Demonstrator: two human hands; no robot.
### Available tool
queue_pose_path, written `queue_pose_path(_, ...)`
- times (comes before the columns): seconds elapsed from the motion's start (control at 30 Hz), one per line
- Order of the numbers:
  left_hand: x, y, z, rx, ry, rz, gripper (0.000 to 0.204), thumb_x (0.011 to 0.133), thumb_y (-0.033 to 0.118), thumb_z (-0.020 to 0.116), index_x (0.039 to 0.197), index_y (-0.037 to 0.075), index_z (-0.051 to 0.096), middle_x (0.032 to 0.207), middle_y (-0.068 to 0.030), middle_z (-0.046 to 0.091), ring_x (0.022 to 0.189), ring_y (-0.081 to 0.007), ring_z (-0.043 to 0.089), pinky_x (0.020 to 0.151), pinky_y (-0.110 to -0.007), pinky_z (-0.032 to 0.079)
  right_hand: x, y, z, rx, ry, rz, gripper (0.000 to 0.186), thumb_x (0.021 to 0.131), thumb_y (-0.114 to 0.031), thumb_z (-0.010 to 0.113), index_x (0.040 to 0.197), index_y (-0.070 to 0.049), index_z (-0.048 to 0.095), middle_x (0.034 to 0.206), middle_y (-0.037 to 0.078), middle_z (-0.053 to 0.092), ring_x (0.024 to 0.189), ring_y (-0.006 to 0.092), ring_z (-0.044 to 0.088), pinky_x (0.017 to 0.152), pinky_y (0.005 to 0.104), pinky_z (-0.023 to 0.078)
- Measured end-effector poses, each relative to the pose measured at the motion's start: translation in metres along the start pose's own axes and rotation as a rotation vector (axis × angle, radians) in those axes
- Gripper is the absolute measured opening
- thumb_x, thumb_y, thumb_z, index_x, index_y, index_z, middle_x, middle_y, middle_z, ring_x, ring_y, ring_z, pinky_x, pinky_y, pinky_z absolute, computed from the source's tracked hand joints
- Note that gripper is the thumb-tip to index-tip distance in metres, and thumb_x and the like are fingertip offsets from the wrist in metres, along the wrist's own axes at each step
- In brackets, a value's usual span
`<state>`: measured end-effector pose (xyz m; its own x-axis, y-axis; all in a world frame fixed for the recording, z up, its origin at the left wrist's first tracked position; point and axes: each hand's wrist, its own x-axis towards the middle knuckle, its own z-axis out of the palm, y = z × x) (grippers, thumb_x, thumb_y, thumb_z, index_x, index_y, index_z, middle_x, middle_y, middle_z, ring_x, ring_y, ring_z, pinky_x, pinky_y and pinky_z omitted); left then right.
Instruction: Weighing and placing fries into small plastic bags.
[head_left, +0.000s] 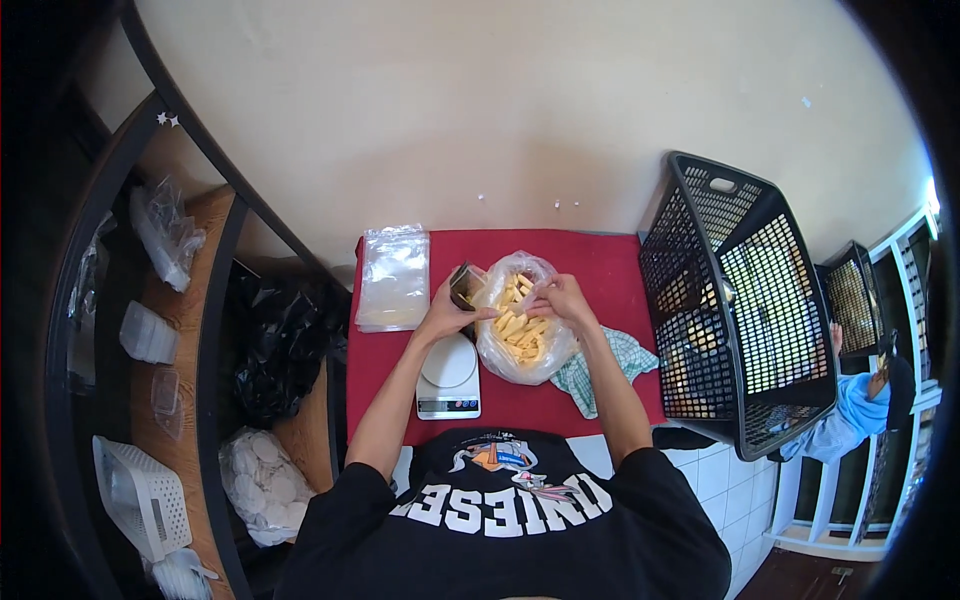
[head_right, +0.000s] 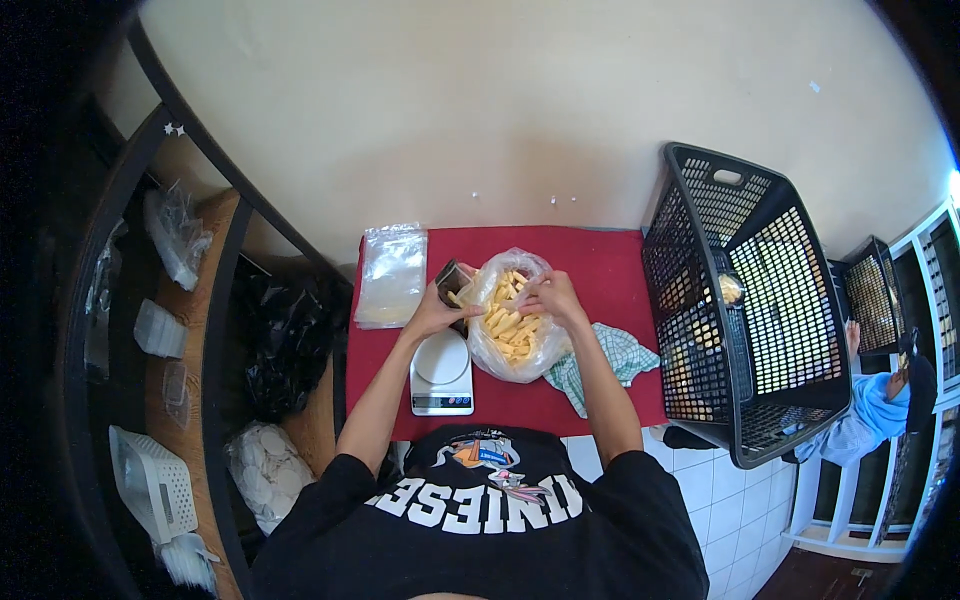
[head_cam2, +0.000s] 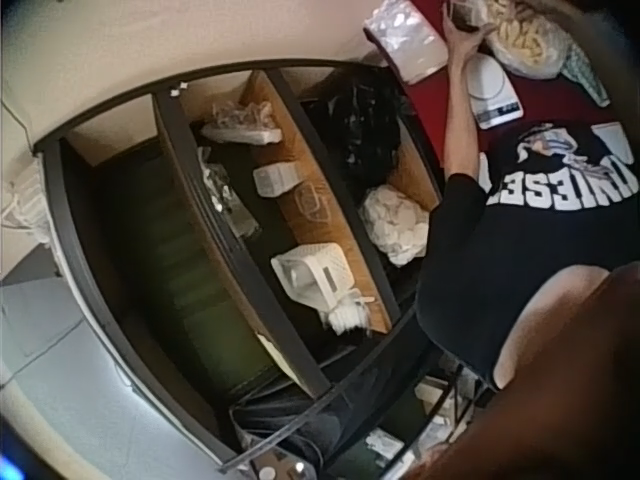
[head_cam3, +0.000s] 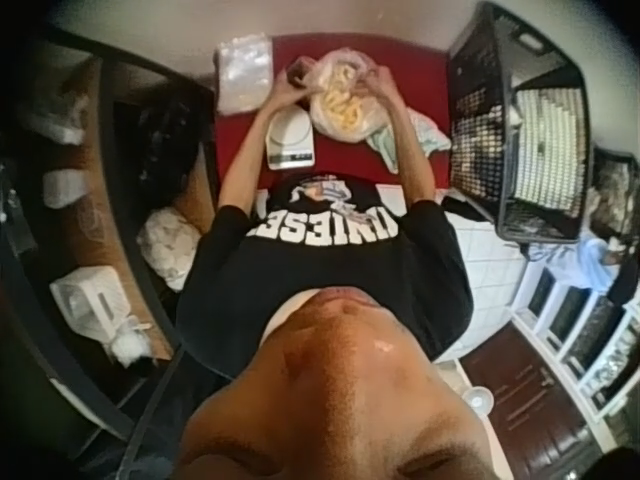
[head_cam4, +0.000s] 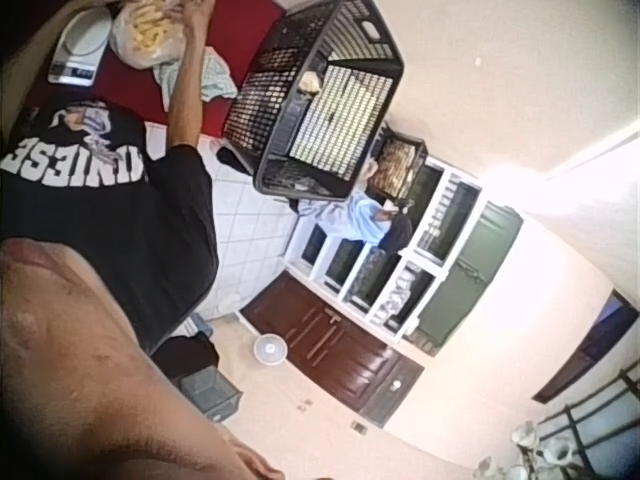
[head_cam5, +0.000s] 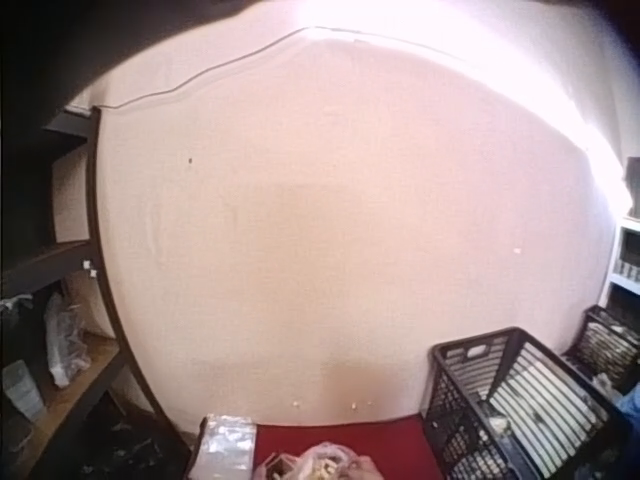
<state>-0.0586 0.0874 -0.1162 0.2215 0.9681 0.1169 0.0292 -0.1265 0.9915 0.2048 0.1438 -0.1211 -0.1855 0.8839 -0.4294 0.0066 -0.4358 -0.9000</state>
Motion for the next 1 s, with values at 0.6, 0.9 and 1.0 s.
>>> queue_pose_path(0.6, 0.0, 0.002, 0.009, 0.078, 0.01, 0.026, 0.084, 0.061, 0.022, 0.102, 0.128, 0.006, 0.055, 0.123, -0.007, 0.062, 0.119, -0.0201, 0.06, 0.106, -0.037, 0.049, 0.0, 0.015, -0.018, 0.102, 0.088, 0.084, 0.008, 0.095, 0.006, 0.057, 0.099, 0.014, 0.057, 0.094, 0.025, 0.068, 0.077, 0.0345, 0.076, 0.066, 0.0389, 0.068)
queue_pose_path(0.9, -0.003, 0.002, 0.01, 0.085, 0.044, -0.009, 0.084, 0.061, 0.025, 0.102, 0.127, 0.005, 0.055, 0.124, -0.0079, 0.062, 0.119, -0.0202, 0.06, 0.106, -0.037, 0.049, -0.02, 0.021, -0.03, 0.082, 0.153, -0.2, 0.004, 0.095, 0.008, 0.06, 0.099, 0.01, 0.06, 0.093, 0.022, 0.07, 0.079, 0.0296, 0.076, 0.069, 0.0355, 0.068)
queue_pose_path(1.0, 0.0, -0.002, 0.009, 0.154, 0.033, 0.029, 0.085, 0.06, 0.026, 0.103, 0.127, 0.005, 0.055, 0.123, -0.0081, 0.062, 0.118, -0.0206, 0.061, 0.105, -0.037, 0.049, -0.019, 0.028, -0.021, 0.049, 0.214, -0.18, 0.005, 0.095, 0.007, 0.061, 0.098, 0.009, 0.059, 0.093, 0.022, 0.069, 0.079, 0.0295, 0.076, 0.069, 0.0365, 0.068)
